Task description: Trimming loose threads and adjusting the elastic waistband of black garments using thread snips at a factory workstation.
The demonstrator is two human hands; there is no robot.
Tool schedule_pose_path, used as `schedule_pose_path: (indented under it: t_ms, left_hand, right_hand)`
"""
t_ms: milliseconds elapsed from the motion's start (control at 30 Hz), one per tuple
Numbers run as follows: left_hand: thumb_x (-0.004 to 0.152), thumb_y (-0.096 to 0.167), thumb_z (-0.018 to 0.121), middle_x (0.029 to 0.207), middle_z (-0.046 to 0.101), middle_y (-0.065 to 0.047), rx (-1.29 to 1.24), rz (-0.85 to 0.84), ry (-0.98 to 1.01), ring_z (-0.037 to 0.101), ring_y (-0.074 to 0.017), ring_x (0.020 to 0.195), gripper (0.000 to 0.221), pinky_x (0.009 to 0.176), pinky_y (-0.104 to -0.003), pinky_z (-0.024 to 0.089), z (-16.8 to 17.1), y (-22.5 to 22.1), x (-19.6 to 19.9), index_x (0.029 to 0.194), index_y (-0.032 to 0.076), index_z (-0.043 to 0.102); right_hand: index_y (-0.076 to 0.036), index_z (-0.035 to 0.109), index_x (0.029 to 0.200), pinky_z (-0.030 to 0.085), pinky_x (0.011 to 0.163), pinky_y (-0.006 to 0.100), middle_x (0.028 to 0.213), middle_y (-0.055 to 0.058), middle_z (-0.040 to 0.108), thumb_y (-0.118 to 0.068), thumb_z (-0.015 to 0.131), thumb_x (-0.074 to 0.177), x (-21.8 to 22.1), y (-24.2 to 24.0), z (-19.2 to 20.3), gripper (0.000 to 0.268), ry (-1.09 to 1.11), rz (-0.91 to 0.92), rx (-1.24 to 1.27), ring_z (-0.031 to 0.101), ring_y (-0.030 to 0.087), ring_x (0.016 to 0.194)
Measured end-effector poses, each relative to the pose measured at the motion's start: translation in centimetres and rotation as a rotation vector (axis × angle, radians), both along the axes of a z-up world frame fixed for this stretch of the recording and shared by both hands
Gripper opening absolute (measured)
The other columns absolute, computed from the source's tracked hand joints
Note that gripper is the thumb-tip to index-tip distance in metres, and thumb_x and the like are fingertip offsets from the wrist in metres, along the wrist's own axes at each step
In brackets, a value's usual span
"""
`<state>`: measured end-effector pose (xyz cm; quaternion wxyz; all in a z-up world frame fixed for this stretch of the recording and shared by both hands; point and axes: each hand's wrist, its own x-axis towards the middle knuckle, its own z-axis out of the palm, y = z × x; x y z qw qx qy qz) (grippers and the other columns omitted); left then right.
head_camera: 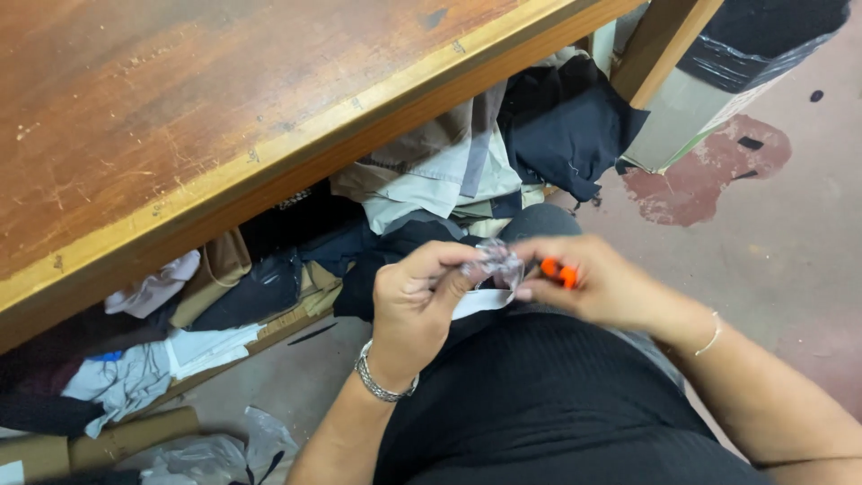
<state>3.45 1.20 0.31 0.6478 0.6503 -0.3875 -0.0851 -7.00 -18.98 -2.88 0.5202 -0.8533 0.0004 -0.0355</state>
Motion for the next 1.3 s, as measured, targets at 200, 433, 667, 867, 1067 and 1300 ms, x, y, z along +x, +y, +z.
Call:
schedule_pose_path:
  t_ms: [200, 433, 667, 867, 1067, 1300]
  left_hand:
    - [0.093, 0.01, 0.064, 0.102, 0.077, -0.012, 0.167, 0.067, -0.208, 0.079, -0.0247, 0.085, 0.018, 0.072, -0.032, 0.06, -0.1, -0.1, 0.4, 0.109, 0.005, 0.071]
    - [0.085, 0.026, 0.083, 0.072, 0.051, 0.005, 0.072, -0.057, 0.067, 0.034, -0.0021, 0.056, 0.032, 0.049, -0.023, 0.031, -3.5, -2.7, -2.1, 0.099, 0.006, 0.063]
    - [0.093, -0.002, 0.072, 0.094, 0.078, -0.012, -0.088, -0.148, 0.369, 0.076, -0.016, 0.083, 0.009, 0.08, -0.026, 0.066, -4.5, -1.9, -0.3, 0.101, -0.002, 0.075]
    - [0.087, 0.002, 0.077, 0.094, 0.079, -0.015, -0.06, -0.126, 0.542, 0.077, -0.0191, 0.088, 0.011, 0.083, -0.029, 0.069, -5.1, -1.9, 0.5, 0.097, -0.002, 0.077]
    - [0.082, 0.005, 0.082, 0.105, 0.069, -0.008, 0.065, -0.191, 0.409, 0.067, -0.014, 0.099, 0.008, 0.086, -0.024, 0.057, -5.5, -3.4, 0.0, 0.089, 0.005, 0.08]
    - [0.077, 0.006, 0.082, 0.113, 0.071, -0.012, 0.183, -0.238, 0.384, 0.07, -0.0203, 0.107, 0.004, 0.09, -0.032, 0.054, -8.1, -4.3, 1.2, 0.073, 0.004, 0.082]
  right_hand:
    - [-0.012, 0.076, 0.09, 0.061, 0.054, 0.025, 0.079, 0.001, 0.078, -0.019, 0.072, 0.089, -0.9, -0.2, 4.6, 0.008, -0.207, 0.12, 0.089, 0.074, 0.013, 0.059]
    - [-0.013, 0.059, 0.136, 0.065, 0.062, 0.022, 0.108, 0.006, 0.076, -0.044, 0.056, 0.1, 0.8, -1.8, 4.5, 0.048, -0.047, 0.371, 0.291, 0.078, 0.011, 0.065]
    - [-0.007, 0.052, 0.144, 0.075, 0.084, 0.038, 0.141, 0.019, 0.065, -0.037, 0.058, 0.105, -0.3, -5.7, 1.5, 0.05, -0.066, 0.41, 0.52, 0.085, 0.022, 0.088]
    - [-0.012, 0.072, 0.123, 0.057, 0.077, 0.025, 0.105, 0.003, 0.08, -0.017, 0.068, 0.098, -1.0, -6.0, 1.6, 0.026, 0.154, -0.542, -0.084, 0.073, 0.01, 0.099]
    - [-0.012, 0.072, 0.11, 0.06, 0.079, 0.031, 0.104, 0.001, 0.08, -0.03, 0.074, 0.089, -0.8, -1.6, 0.3, 0.027, -0.405, -0.118, -0.324, 0.078, 0.018, 0.086]
    - [-0.013, 0.072, 0.111, 0.058, 0.075, 0.025, 0.092, 0.0, 0.078, -0.026, 0.079, 0.089, -0.7, -2.5, 0.0, 0.026, -0.024, 0.04, 0.119, 0.074, 0.011, 0.082]
